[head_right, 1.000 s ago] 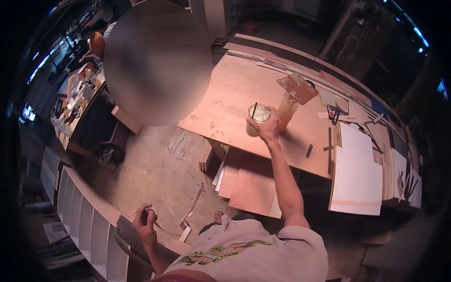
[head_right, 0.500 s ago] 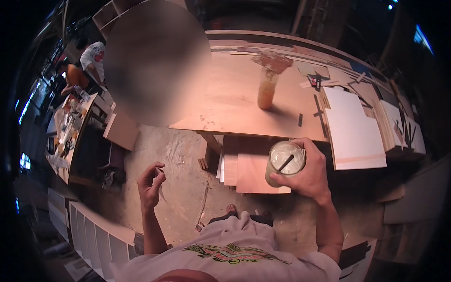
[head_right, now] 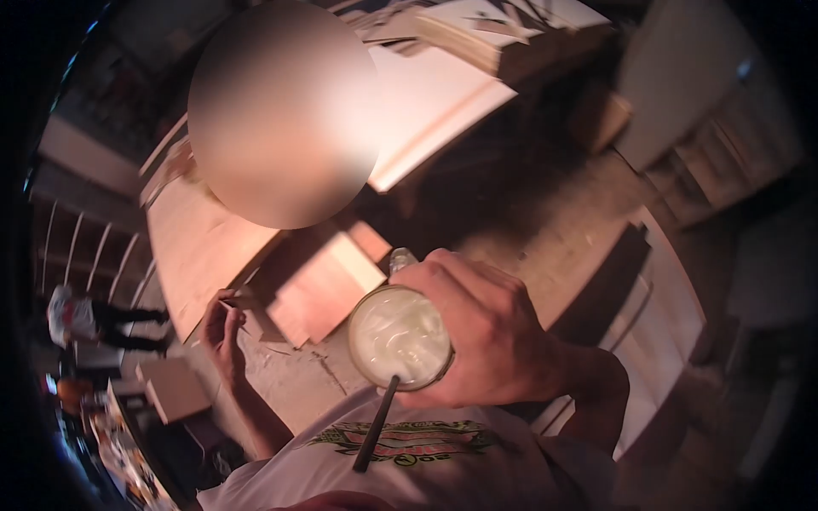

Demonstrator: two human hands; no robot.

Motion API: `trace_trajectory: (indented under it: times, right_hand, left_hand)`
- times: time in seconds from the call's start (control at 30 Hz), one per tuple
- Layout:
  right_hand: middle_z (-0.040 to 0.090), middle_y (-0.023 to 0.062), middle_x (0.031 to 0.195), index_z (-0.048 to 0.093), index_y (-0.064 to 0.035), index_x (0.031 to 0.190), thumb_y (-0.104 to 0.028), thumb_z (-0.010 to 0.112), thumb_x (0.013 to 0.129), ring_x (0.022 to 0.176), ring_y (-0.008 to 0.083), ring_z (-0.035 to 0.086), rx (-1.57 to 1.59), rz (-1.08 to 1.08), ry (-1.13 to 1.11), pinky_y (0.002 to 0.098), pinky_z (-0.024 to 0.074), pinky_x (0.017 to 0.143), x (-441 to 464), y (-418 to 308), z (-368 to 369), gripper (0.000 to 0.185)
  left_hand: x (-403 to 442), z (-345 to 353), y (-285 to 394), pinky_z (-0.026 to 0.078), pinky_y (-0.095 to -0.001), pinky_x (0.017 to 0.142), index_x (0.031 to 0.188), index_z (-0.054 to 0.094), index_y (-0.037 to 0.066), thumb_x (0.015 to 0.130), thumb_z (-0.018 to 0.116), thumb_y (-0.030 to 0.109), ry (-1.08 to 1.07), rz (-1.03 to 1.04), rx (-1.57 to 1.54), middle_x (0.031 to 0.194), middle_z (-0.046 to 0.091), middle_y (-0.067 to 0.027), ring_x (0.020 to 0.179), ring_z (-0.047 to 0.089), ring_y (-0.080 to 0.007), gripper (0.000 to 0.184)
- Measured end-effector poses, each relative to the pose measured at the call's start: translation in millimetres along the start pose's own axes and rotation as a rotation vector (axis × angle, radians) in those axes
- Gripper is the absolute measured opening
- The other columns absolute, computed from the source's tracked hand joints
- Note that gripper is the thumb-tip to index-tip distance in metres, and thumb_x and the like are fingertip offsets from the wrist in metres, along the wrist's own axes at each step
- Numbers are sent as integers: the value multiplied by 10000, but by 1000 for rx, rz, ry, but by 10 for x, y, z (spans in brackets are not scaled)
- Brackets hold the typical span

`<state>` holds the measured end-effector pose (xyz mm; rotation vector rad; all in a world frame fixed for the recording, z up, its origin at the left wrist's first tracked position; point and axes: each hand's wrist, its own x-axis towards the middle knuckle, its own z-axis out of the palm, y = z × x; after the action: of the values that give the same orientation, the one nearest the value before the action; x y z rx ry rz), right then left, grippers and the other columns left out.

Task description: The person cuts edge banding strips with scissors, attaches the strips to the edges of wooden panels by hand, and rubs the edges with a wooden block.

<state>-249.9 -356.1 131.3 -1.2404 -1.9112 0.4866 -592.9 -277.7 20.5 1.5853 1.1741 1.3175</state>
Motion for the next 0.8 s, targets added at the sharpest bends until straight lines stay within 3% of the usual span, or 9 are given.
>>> trace_trajectory:
  times: [0.33,0.47,0.67,0.7,0.8]
  right_hand:
    - [542,138,885,562,25,1014,-271,812,432,761,284,578,-111,222,142,353,471,651,-682,524,-1188,699]
    - [600,155,856,577,37,987,-329,848,423,677,259,591,-254,326,177,316,469,586,-783,746,-1524,725]
    - [562,102,849,556,8,1017,-231,869,400,731,215,590,-248,487,356,305,467,633,-754,1424,-1997,732]
    - [537,139,929,495,-9,1053,-180,816,465,843,318,577,-224,536,308,379,478,703,-756,1537,-2112,692]
    - [539,144,929,492,-1,1052,-169,822,467,849,319,576,-245,556,396,382,478,712,-671,1962,-2417,692]
  left_hand:
    - [550,1900,158,371,-204,619,1080,562,-53,864,562,63,-250,12,-44,755,518,-19,666,457,-76,246]
    - [834,2452,127,373,-200,651,1085,556,-57,866,565,80,-359,-2,-74,808,551,-35,708,470,-82,259]
    - [1370,3438,180,376,-200,656,1086,554,-46,859,588,111,-527,39,-163,758,548,-34,686,478,-83,279]
    - [1459,3627,188,376,-200,647,1081,555,-43,857,591,114,-539,44,-178,747,543,-32,677,477,-83,276]
    - [1733,4232,216,369,-196,614,1065,560,-36,845,599,116,-545,52,-209,718,529,-27,650,470,-85,270]
